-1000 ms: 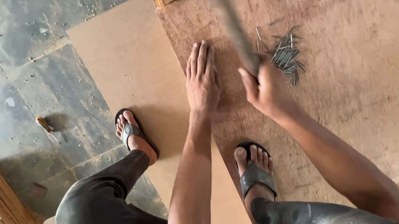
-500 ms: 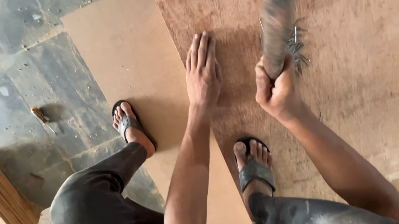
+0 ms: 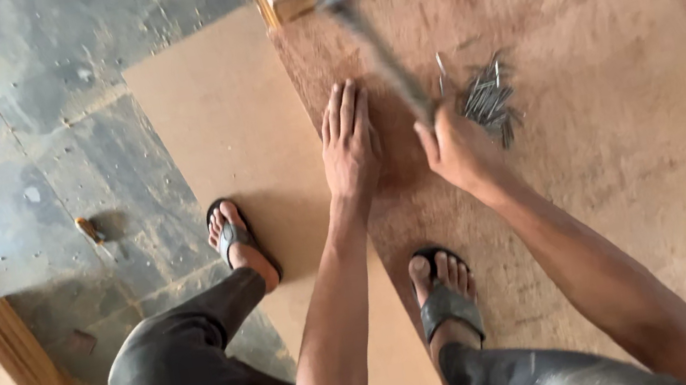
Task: The person hammers nails into a wooden board using a hammer. They pick up nails from a pile and drive them into the surface of the wood.
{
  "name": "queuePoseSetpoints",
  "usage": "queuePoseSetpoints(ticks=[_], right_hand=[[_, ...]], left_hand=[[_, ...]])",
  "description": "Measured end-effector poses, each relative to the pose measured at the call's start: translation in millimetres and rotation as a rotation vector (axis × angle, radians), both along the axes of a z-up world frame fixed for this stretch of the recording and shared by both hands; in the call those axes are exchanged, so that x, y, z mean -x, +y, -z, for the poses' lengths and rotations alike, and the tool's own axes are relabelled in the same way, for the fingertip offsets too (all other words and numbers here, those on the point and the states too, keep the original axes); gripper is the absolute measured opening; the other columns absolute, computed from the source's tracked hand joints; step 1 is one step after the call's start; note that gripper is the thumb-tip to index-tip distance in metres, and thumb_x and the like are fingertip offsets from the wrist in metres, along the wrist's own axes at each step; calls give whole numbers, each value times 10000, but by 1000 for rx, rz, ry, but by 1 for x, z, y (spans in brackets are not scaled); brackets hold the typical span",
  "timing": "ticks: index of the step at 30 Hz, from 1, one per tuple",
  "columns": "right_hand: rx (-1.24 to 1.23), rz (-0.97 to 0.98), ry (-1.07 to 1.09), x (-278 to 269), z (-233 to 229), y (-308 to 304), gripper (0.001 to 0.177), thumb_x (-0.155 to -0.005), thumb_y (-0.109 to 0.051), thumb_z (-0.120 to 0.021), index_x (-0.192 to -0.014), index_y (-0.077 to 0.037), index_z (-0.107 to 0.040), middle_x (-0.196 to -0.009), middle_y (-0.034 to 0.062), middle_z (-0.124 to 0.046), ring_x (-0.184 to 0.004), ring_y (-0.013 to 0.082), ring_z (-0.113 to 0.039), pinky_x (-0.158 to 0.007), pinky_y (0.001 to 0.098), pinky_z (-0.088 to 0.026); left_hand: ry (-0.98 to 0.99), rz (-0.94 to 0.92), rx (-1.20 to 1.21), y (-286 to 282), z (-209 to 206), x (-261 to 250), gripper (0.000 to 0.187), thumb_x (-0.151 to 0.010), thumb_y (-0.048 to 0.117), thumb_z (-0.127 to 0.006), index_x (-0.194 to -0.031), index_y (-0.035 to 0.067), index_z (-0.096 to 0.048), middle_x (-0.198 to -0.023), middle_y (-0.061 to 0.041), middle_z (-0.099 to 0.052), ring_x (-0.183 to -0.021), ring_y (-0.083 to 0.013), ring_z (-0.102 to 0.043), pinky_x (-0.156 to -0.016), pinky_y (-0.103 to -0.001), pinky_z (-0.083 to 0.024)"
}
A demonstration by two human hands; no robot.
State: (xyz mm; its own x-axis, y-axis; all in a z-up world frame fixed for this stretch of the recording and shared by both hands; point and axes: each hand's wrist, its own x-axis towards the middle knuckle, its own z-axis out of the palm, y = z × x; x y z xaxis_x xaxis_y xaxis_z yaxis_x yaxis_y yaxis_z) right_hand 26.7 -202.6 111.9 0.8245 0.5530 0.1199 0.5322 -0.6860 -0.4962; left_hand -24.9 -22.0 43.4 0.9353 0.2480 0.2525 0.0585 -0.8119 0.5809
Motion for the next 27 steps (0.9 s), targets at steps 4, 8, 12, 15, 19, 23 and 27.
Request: queuePoseSetpoints(ticks=[4, 8, 12, 15, 19, 23, 27], right_hand=[[-86, 37, 288, 3, 17, -18, 278, -1079, -228, -578, -1051, 35, -489, -654, 77, -586, -460, 162, -579, -375, 335, -463], [-407, -54, -43, -1, 27, -22, 248, -1125, -203, -530, -984, -5, -484, -657, 71, -567, -474, 169, -549, -396, 318, -443], [4, -46, 56, -15, 31, -11, 256, -1077, -235, -562, -961, -16, -498, -641, 70, -527, -469, 174, -515, -384, 330, -427], [0, -65, 15, -11, 28, -12, 285, -1071, -256, -588, -1059, 15, -501, -694, 111, -562, -533, 270, -605, -446, 373, -463], [-386, -33, 54, 3, 20, -20, 284, -1113, -232, -546, -1007, 18, -462, -590, 68, -555, -449, 197, -558, -449, 350, -447], [-248, -60, 103, -9, 9, -10, 307, -1118, -259, -530, -1093, 39, -457, -685, 98, -577, -517, 196, -589, -448, 348, -471], [118, -50, 263, -23, 4, -5, 288, -1088, -272, -546, -1053, 7, -483, -634, 76, -557, -429, 165, -531, -352, 323, -436]], left_hand=[[29, 11, -38, -1, 0, 1, 485, -1001, 53, -530, -1484, 18, -506, -1597, -140, -448, -1516, -317, -382, -1270, -462, -321], [8, 14, -26, -1, 2, -1, 497, -1016, 46, -523, -1510, 11, -487, -1597, -154, -446, -1516, -321, -379, -1261, -467, -314], [-6, 19, -8, -1, 0, -1, 505, -1000, 32, -528, -1503, 13, -493, -1597, -150, -452, -1526, -321, -379, -1273, -463, -319], [3, 5, -4, -2, -4, 3, 530, -971, 20, -528, -1500, 10, -499, -1595, -159, -448, -1525, -327, -378, -1269, -465, -319], [-10, 38, -12, -1, -1, 5, 505, -996, 36, -547, -1498, 10, -498, -1602, -157, -441, -1526, -329, -375, -1275, -470, -319], [1, 18, 3, 0, -6, 3, 501, -1000, 44, -548, -1498, 11, -501, -1600, -150, -445, -1524, -324, -381, -1269, -465, -329], [-23, 11, 7, 0, -5, 3, 502, -992, 44, -541, -1492, 12, -505, -1599, -151, -447, -1526, -327, -382, -1268, -462, -332]])
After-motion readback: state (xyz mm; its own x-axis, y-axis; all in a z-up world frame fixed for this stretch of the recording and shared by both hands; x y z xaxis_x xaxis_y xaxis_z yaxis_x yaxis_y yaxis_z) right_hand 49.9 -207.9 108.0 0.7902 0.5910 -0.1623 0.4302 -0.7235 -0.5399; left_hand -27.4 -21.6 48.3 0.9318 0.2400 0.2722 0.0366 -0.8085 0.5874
